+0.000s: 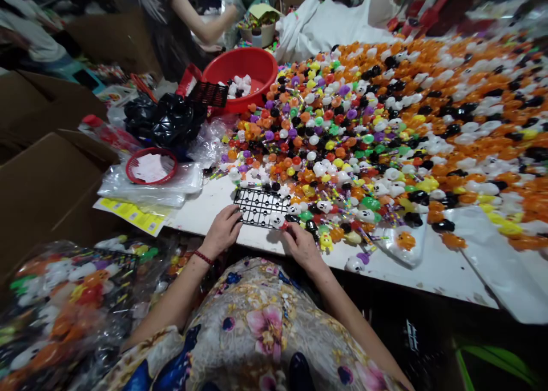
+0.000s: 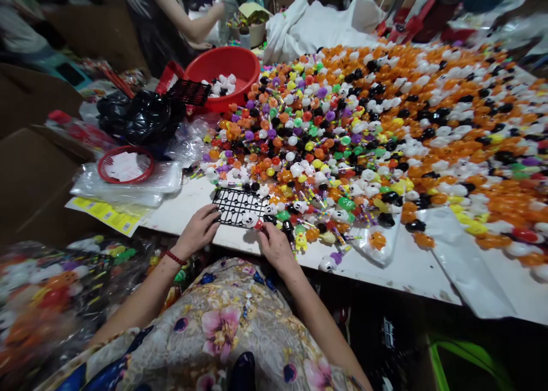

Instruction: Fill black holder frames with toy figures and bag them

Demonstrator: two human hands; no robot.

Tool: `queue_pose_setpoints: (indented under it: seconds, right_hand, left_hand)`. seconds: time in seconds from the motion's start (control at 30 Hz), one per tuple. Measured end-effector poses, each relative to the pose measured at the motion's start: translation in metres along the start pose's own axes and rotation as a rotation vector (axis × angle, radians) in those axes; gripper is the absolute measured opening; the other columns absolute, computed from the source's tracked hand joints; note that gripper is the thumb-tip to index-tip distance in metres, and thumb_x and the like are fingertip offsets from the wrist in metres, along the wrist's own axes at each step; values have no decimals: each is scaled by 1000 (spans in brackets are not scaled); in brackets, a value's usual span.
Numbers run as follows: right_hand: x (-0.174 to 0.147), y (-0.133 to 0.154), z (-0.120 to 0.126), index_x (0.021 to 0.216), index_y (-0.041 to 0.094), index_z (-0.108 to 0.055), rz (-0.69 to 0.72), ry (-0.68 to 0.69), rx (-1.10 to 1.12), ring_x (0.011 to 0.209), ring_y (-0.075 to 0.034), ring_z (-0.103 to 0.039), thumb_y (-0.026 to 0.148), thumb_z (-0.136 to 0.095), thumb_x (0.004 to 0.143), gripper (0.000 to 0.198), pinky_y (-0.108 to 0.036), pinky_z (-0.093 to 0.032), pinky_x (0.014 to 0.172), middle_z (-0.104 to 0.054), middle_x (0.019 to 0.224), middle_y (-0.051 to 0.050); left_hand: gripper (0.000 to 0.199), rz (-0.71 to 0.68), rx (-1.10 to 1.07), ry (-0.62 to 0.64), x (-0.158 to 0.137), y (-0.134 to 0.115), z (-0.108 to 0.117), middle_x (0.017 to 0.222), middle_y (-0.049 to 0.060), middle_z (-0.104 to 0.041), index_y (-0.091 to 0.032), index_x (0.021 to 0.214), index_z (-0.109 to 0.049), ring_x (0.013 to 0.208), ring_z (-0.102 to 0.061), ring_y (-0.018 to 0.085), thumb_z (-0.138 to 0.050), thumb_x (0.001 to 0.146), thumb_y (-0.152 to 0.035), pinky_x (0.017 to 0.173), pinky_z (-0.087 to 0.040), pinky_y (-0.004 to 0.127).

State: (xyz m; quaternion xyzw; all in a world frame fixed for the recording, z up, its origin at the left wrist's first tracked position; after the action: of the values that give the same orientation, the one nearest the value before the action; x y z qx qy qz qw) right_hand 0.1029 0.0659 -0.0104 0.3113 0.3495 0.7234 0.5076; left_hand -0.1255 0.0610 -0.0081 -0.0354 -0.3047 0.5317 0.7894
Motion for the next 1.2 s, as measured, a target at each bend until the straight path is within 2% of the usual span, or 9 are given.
queue_pose_setpoints:
  seconds: [0.13, 0.4, 0.67, 0.8, 0.9, 0.97, 1.03, 1.1, 1.2]
  right_hand:
    - [17, -10, 10, 88, 22, -59, 8, -19, -1, 72, -19, -61, 31, -45, 86, 17, -30, -48, 71, -67, 79, -4]
    - [45, -25, 27, 79, 23, -56, -32, -73, -57, 69, -19, -54, 32, -46, 81, 14, -30, -45, 71, -62, 73, -3]
    - [54, -10, 31, 73, 22, -55, -99, -90, 139, 59, -14, -47, 44, -48, 84, 26, -25, -40, 57, -53, 64, 3]
    - [89, 8, 44, 74, 21, -58, -78, -196, 80, 63, -15, -51, 44, -49, 85, 27, -26, -42, 61, -55, 65, 2]
    - [122, 19, 45, 79, 20, -62, -81, -195, -14, 67, -18, -56, 37, -48, 86, 24, -28, -46, 67, -61, 70, -1]
    - [132, 29, 51, 87, 18, -65, -7, -221, -118, 77, -20, -59, 32, -50, 86, 21, -32, -49, 76, -65, 81, -6]
    - [126, 37, 63, 100, 17, -65, 94, -308, -241, 91, -24, -60, 29, -52, 86, 23, -36, -49, 85, -66, 96, -11]
    - [108, 33, 81, 106, 17, -64, 134, -419, -362, 97, -26, -59, 26, -51, 87, 25, -39, -49, 86, -63, 105, -15]
    - [80, 9, 103, 104, 16, -62, 36, -487, -503, 91, -29, -60, 24, -52, 87, 21, -41, -51, 77, -57, 109, -18]
  left_hand:
    - [21, 37, 58, 23, -4, -6, -7, 117, 11, -61, -20, 109, -64, 113, -55, 26, -50, 93, -24, 99, -50, 47]
    - [20, -2, 144, -49, -13, -46, -10, 107, 12, -62, -18, 105, -65, 104, -53, 26, -48, 95, -24, 91, -52, 44]
    - [19, 8, 29, -82, -11, -32, -9, 106, 11, -63, -21, 101, -66, 103, -55, 27, -50, 94, -28, 90, -53, 45]
    - [19, 37, -14, -82, -11, -27, -10, 106, 11, -64, -22, 101, -67, 103, -56, 27, -52, 93, -29, 89, -53, 45]
    - [19, 36, -4, -93, -11, -29, -8, 105, 11, -64, -21, 101, -67, 103, -56, 27, -51, 94, -29, 88, -53, 45]
    - [20, 26, 2, -101, -11, -30, -7, 105, 11, -64, -21, 101, -67, 102, -56, 27, -50, 94, -29, 88, -54, 44]
    - [20, 13, 2, -103, -11, -31, -5, 105, 10, -64, -21, 103, -66, 101, -56, 26, -50, 94, -28, 87, -54, 43]
    - [19, -2, 0, -105, -10, -32, -4, 106, 10, -64, -20, 104, -65, 102, -56, 25, -50, 95, -27, 88, -54, 42]
    - [19, 7, -18, -100, -10, -31, -5, 107, 10, -64, -21, 103, -66, 103, -56, 25, -49, 94, -24, 89, -54, 42]
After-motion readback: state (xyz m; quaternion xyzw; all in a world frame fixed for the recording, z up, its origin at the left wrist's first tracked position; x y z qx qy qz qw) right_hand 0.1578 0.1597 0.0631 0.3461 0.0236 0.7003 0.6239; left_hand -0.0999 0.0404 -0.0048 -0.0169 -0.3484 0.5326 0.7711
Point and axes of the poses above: each hand's wrist, its own x-axis towards the middle knuckle, its own z-axis out of the back of the hand, y = z × x, the point moved 8 cm from there along x, towards the middle knuckle
